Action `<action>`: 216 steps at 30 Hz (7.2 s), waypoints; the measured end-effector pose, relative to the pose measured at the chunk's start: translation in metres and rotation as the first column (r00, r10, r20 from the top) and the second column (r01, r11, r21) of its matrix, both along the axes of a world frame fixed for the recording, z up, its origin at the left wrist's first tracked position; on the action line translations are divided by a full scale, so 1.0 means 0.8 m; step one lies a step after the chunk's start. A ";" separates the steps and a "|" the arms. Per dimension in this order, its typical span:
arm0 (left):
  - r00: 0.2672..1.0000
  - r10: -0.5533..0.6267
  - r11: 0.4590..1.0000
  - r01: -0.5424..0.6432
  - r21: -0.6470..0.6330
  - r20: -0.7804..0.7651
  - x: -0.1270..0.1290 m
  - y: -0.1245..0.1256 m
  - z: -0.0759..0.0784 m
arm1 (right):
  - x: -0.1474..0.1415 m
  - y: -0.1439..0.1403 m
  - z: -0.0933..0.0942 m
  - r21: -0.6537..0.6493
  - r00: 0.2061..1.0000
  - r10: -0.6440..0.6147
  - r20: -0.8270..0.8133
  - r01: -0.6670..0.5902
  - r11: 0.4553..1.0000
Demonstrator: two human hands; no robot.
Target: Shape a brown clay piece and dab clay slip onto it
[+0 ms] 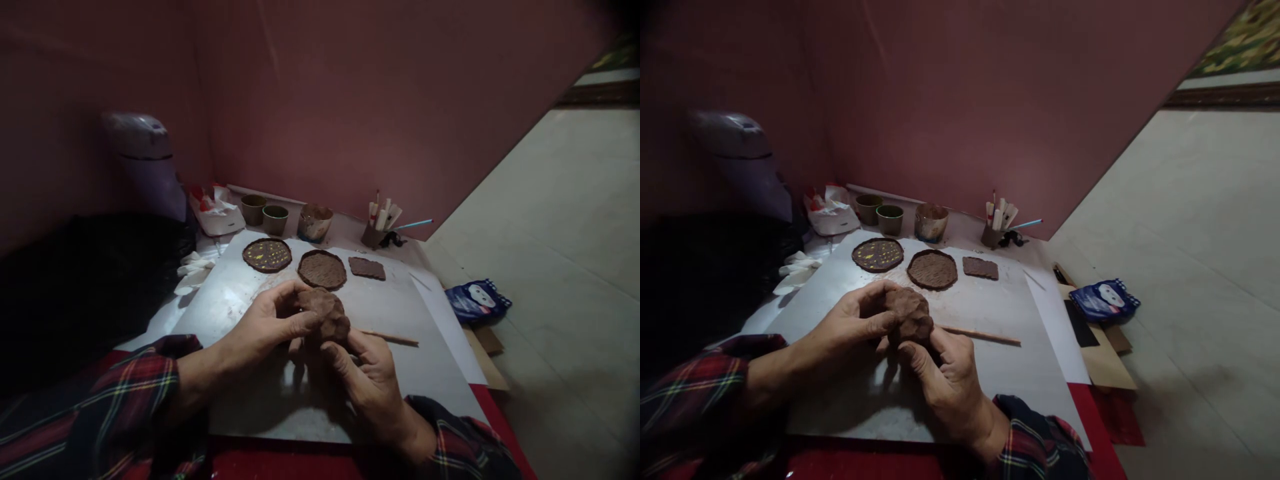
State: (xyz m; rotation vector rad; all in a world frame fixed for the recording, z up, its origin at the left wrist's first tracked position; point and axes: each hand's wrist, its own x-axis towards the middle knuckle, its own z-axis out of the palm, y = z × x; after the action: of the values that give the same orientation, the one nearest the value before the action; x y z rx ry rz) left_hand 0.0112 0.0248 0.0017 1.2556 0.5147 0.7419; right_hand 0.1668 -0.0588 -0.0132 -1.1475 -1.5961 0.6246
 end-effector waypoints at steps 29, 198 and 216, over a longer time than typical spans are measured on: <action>0.999 0.039 0.999 -0.039 -0.031 -0.002 0.002 0.000 -0.001 | -0.002 -0.001 0.000 0.003 0.999 0.032 0.028 -0.032 0.999; 0.997 0.007 0.972 0.010 0.233 -0.072 -0.011 -0.009 0.002 | 0.008 0.008 0.000 -0.250 0.581 -0.062 -0.811 -0.250 0.935; 0.994 -0.091 0.846 0.110 0.521 -0.062 -0.011 -0.003 0.006 | 0.008 0.005 -0.010 -0.189 0.730 -0.030 -0.683 -0.138 0.972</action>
State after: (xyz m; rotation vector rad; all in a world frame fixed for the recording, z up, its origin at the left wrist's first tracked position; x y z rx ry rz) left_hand 0.0022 0.0223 0.0061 1.7955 0.2718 0.8008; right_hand 0.1735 -0.0550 -0.0215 -0.8716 -0.9266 1.1459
